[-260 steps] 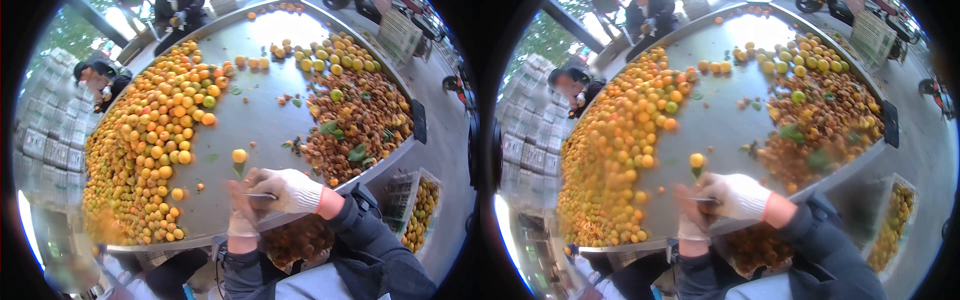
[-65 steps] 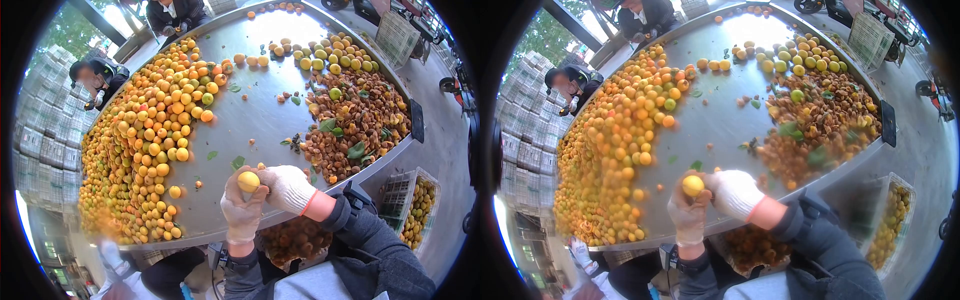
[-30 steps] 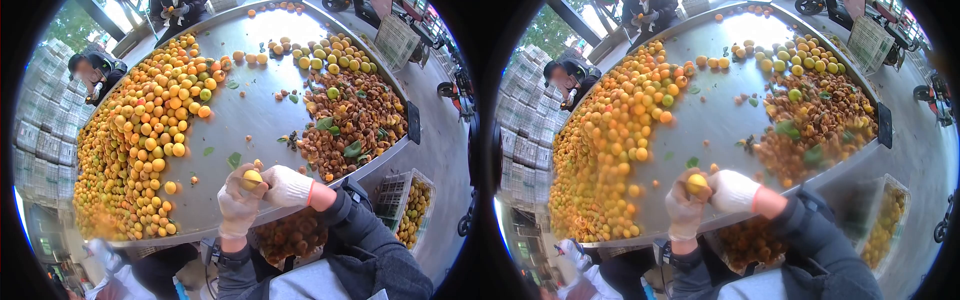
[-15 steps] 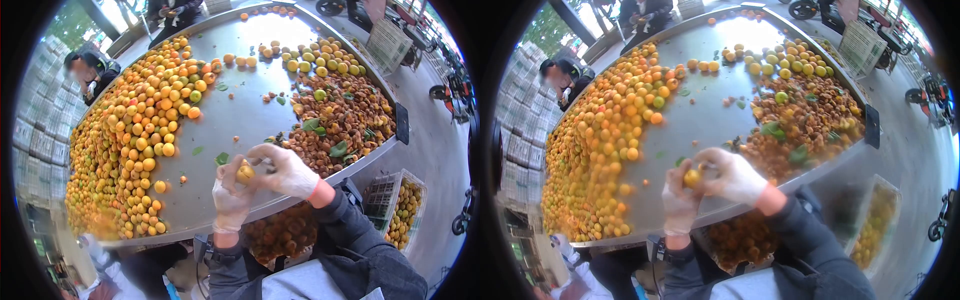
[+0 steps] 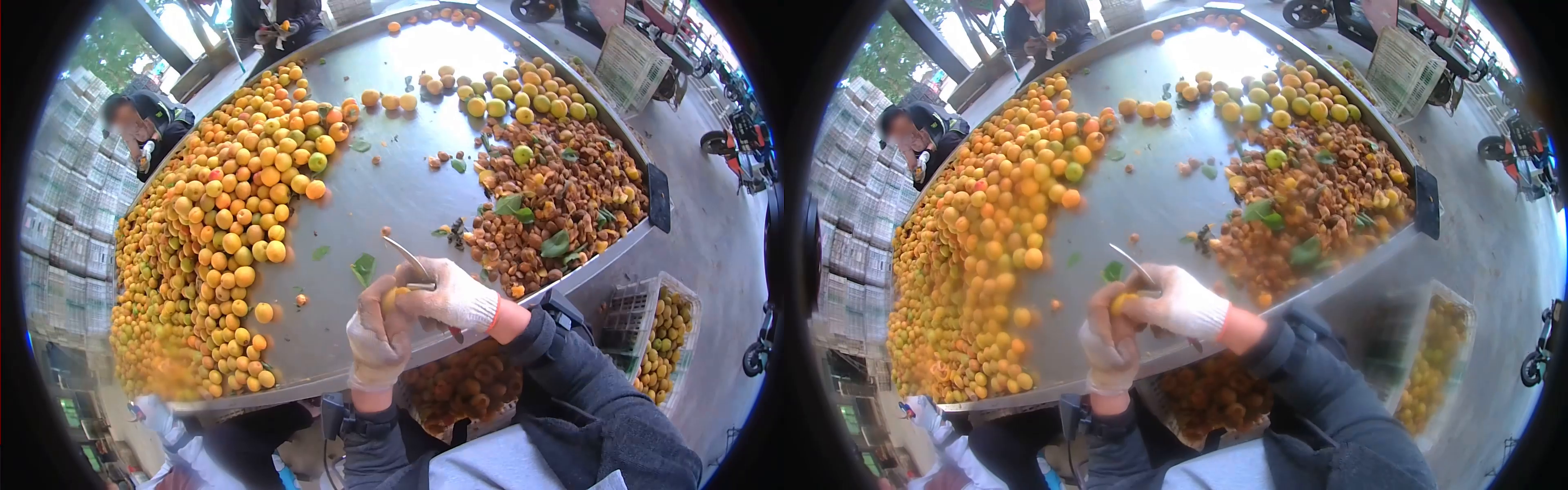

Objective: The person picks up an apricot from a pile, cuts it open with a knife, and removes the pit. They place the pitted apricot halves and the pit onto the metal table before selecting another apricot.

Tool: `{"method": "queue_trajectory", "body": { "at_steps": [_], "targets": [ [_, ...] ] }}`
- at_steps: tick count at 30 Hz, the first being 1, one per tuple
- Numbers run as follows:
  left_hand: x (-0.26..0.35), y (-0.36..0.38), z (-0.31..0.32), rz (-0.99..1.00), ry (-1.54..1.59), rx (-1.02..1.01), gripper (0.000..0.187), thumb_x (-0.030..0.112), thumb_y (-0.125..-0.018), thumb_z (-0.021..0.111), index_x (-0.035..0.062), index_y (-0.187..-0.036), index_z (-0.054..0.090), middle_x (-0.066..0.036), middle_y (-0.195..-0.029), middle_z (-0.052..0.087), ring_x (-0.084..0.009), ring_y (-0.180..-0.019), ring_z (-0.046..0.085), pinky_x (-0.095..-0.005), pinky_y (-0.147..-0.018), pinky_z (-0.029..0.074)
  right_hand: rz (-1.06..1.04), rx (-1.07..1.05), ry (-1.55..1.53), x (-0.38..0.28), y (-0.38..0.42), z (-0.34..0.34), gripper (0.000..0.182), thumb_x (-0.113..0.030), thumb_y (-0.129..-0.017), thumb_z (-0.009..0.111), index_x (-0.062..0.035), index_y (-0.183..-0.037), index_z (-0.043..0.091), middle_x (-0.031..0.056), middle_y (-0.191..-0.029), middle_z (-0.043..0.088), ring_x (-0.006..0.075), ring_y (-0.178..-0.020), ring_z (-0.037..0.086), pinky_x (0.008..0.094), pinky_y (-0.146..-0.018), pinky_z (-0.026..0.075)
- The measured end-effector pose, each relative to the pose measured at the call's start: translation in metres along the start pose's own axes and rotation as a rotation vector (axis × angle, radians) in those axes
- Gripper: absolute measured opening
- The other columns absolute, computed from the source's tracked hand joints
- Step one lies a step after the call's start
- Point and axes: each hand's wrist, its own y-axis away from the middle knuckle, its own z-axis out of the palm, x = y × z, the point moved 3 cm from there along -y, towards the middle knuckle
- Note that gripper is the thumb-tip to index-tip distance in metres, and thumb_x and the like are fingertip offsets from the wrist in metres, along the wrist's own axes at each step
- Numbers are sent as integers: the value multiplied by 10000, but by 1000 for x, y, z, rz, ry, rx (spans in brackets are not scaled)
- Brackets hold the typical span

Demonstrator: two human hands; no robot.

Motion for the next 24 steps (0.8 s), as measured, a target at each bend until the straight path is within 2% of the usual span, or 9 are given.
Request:
{"method": "queue_trajectory", "body": {
  "at_steps": [3,5,10,12,13,14,17,19,24],
  "targets": [
    [-3,2,-2,5,-109,65,276,70,-876,538,19,-1147,530,-134,-848,635,-244,-695,644,-302,-677,526,32,-35,-94,10,0,4,298,-203,-811,651,-7,-1029,593,49,-750,635,102,-551,563,221,-497,455],
    [-7,7,-10,-467,472,207,248,213,-961,445,29,-1098,540,-71,-717,589,-153,-506,512,-251,-487,433,70,-13,-57,12,4,4,290,-191,-812,644,-21,-1044,608,52,-749,635,103,-550,568,220,-495,456],
    [-9,1,-5,-596,878,351,525,517,-974,364,34,-1038,559,-15,-587,479,-80,-416,359,-211,-397,288,248,-293,211,1,32,4,282,-174,-820,633,-66,-1078,669,62,-794,658,122,-616,610,243,-570,496],
    [-10,0,-5,-676,990,326,611,605,-950,364,32,-1025,564,-10,-564,450,-78,-408,349,-213,-390,284,-155,-408,504,13,37,-1,276,-189,-824,643,-91,-1077,698,55,-851,681,134,-704,637,266,-663,514],
    [-10,1,-5,-695,1029,288,647,638,-927,381,27,-1027,567,-8,-552,437,-76,-403,346,-211,-388,280,-163,-281,541,14,36,-9,279,-193,-827,650,-75,-1076,694,57,-905,694,150,-783,650,276,-742,512],
    [-10,2,-3,-715,1068,247,683,671,-905,398,22,-1029,569,-7,-539,424,-74,-398,343,-209,-386,276,-31,-133,321,8,37,-15,213,-146,-828,635,-40,-1005,690,74,-799,661,130,-634,613,246,-563,488],
    [-18,6,9,-680,1002,42,671,658,-904,422,15,-1025,574,-9,-533,427,-75,-389,339,-213,-378,273,-30,195,-87,-15,34,-20,174,-82,-845,591,-23,-990,667,57,-678,577,121,-497,508,236,-439,400],
    [-11,6,16,-731,935,8,643,634,-919,415,18,-1011,572,-17,-544,431,-84,-383,333,-220,-370,274,-424,437,-643,-25,25,-23,180,-14,-859,532,-14,-1003,641,13,-589,438,93,-410,353,233,-367,278],
    [-7,6,35,-783,873,-24,585,582,-943,423,16,-996,562,-27,-567,445,-86,-375,327,-220,-361,280,-615,519,-750,-29,21,-16,185,-6,-887,502,-9,-1027,623,-3,-586,367,86,-394,274,236,-358,235]
  ]
}}
